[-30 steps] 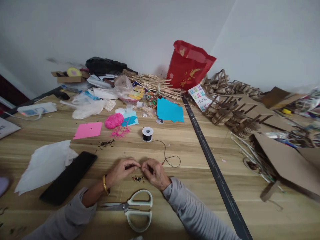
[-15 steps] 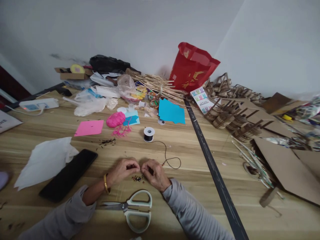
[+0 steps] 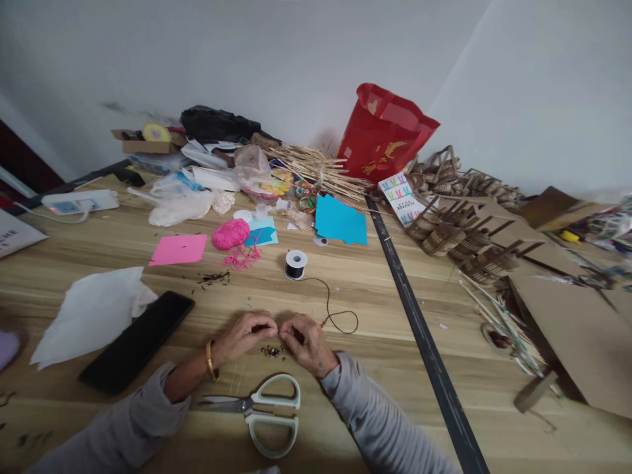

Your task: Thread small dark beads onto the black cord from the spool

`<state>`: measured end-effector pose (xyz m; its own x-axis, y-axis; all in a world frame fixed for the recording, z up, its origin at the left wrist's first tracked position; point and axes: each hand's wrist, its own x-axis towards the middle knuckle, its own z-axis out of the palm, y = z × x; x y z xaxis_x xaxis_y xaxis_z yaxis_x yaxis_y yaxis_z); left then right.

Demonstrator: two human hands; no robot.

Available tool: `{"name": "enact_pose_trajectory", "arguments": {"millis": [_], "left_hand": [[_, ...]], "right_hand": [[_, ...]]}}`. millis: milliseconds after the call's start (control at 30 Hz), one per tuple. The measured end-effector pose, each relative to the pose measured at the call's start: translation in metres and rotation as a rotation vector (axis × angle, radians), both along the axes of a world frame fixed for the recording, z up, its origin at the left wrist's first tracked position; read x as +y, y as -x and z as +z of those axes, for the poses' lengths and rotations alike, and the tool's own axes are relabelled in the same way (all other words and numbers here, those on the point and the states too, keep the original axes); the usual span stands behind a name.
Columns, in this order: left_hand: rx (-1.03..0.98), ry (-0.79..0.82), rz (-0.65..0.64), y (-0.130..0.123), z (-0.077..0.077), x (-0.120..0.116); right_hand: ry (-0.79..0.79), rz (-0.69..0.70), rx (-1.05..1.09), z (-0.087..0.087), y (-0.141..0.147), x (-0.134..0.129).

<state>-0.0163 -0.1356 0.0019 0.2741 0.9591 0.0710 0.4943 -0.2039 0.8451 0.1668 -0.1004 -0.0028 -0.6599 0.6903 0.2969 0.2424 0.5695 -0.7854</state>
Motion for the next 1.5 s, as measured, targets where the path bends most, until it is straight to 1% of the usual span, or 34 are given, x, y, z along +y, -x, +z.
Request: {"name": "enact_pose_trajectory", "arguments": {"millis": [133,233,333,433,567,700,833,967,1100,1267,1500], "left_hand": [[-0.015,0.023,0.007,0.001,-0.003,0.001],[-0.039,0.048,0.036,0.003,-0.004,0.001],[-0.118,0.091,0.062,0.005,-0.004,0.003],[-0.195,0.129,0.06,0.007,-0.007,0.005],[-0.219,0.122,0.051,0.009,-0.009,0.004],[-0.227,0.113,0.054,0.006,-0.007,0.003],[-0.275,0.185,0.072,0.003,-0.008,0.003],[-0.351,0.252,0.088,0.002,-0.013,0.004],[-0.366,0.261,0.088,0.002,-0.015,0.005],[-0.357,0.294,0.074,0.001,-0.012,0.006],[-0.355,0.311,0.057,0.001,-0.011,0.005]], "right_hand": [[0.006,0.0,0.007,0.001,0.0,0.0],[0.013,-0.003,0.01,0.0,-0.001,0.0],[0.019,-0.008,0.017,-0.001,-0.001,0.0],[0.028,-0.01,0.02,-0.001,-0.001,0.0],[0.047,-0.014,0.028,0.0,-0.001,-0.001],[0.078,-0.028,0.05,-0.001,-0.002,-0.001],[0.077,-0.045,0.088,-0.002,-0.003,-0.001],[0.029,-0.057,0.098,-0.001,-0.003,-0.003],[-0.003,-0.026,0.084,-0.001,-0.002,-0.004],[-0.02,-0.018,0.08,-0.003,-0.002,-0.002],[0.028,-0.037,0.078,-0.004,-0.003,0.001]]}}
